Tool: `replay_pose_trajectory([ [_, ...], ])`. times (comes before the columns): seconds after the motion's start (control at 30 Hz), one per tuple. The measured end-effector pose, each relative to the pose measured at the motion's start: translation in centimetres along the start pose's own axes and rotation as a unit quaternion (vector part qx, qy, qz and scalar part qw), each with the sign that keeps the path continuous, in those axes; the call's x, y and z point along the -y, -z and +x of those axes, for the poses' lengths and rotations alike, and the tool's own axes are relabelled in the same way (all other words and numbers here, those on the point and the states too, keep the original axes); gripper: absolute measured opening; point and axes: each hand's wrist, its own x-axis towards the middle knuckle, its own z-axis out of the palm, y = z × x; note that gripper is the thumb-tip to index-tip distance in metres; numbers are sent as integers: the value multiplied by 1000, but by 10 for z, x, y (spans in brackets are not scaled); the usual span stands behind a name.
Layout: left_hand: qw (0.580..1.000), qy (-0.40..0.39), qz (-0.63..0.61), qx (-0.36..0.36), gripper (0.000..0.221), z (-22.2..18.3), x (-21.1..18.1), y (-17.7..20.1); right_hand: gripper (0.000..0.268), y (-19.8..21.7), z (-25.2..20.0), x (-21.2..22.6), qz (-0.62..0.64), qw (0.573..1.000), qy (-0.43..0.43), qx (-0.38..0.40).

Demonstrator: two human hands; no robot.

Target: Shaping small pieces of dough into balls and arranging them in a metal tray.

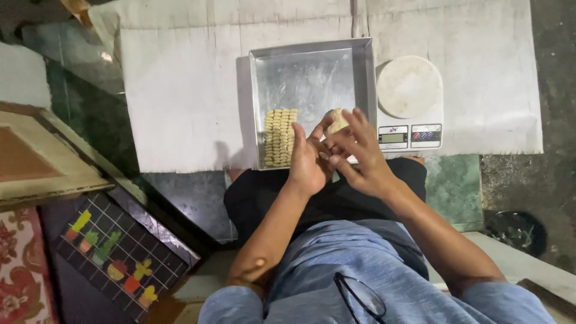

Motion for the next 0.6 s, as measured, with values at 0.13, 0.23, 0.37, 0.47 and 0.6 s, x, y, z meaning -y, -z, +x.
replay_pose_trajectory([
  [0.13,997,30,72,10,94,-3,1,4,45,-1,-12,-2,-60,998,20,18],
  [0.23,993,28,111,-8,87,-7,1,-6,37,-2,-15,-7,-97,994,49,11],
  [0.37,992,16,125,2,95,-12,-1,-19,31,-4,-17,-7,-108,993,44,5],
  [0.47,992,3,121,15,95,-9,0,-7,28,-3,-20,-7,-96,995,27,-6],
  [0.6,975,-32,219,-24,71,-16,0,-1,29,5,-17,-13,-109,994,26,-10],
])
